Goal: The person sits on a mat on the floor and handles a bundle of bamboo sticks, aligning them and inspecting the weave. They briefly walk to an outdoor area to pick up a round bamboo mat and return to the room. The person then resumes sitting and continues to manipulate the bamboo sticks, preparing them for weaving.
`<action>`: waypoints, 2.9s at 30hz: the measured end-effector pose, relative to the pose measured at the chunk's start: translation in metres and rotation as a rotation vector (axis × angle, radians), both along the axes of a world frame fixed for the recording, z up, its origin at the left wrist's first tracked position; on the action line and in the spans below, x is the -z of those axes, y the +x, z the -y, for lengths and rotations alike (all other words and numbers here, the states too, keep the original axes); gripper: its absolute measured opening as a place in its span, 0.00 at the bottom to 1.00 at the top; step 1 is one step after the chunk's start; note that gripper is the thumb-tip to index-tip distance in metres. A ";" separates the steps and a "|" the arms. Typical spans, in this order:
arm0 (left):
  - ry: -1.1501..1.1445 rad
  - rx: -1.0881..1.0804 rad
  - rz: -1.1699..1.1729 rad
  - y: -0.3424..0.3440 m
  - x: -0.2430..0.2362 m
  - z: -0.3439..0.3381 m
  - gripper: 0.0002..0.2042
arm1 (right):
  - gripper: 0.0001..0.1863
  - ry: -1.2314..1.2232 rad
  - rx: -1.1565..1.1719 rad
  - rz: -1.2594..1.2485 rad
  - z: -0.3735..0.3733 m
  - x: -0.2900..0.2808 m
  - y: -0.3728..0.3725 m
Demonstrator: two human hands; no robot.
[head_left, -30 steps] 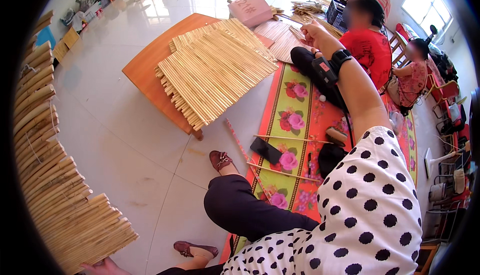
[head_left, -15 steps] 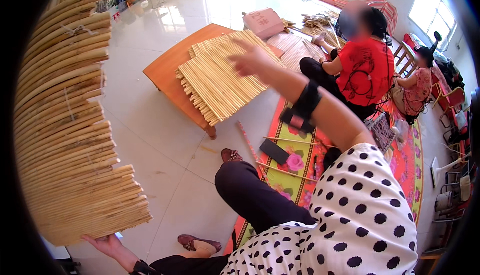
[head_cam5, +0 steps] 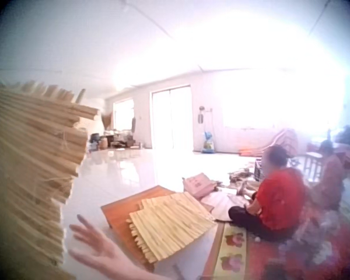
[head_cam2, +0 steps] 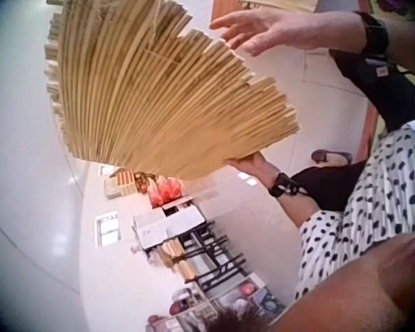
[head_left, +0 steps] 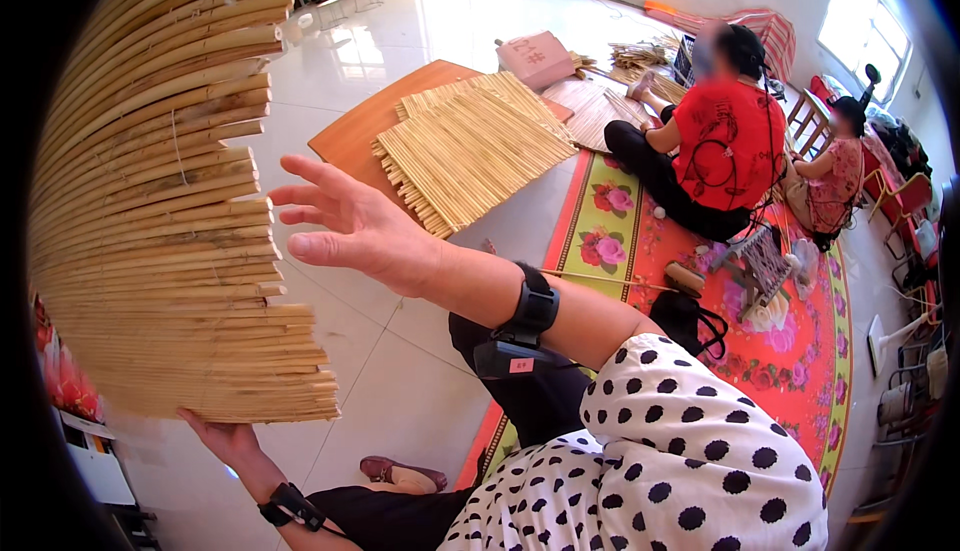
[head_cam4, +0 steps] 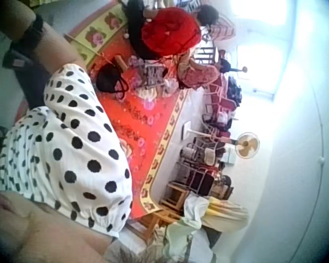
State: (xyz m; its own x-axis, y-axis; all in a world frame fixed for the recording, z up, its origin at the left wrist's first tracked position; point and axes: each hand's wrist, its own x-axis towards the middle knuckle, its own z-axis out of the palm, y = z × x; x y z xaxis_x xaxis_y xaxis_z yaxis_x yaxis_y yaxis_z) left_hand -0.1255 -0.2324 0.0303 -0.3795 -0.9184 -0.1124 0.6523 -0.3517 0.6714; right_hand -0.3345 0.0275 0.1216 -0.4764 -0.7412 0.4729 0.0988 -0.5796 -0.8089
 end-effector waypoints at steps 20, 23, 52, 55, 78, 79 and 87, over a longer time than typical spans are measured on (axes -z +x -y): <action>-0.032 -0.057 0.007 0.005 0.025 0.003 0.25 | 0.30 -0.075 0.052 0.350 0.025 0.047 -0.028; 0.017 -0.127 0.043 0.018 0.023 0.001 0.25 | 0.30 -0.050 0.011 0.427 0.036 0.063 -0.026; -0.074 -0.223 0.113 0.030 0.018 0.004 0.22 | 0.15 0.116 0.268 0.770 0.036 0.094 -0.077; -0.094 -0.202 0.111 0.035 0.020 0.005 0.22 | 0.13 0.088 0.385 0.711 0.032 0.100 -0.087; -0.135 -0.176 0.112 0.025 0.019 -0.001 0.22 | 0.16 0.177 -0.005 0.629 0.038 0.130 -0.093; -0.122 -0.170 0.103 0.026 0.017 0.000 0.23 | 0.15 0.166 0.000 0.626 0.041 0.130 -0.090; -0.024 -0.138 0.064 0.023 0.018 -0.001 0.23 | 0.09 0.141 -0.103 0.541 0.043 0.119 -0.055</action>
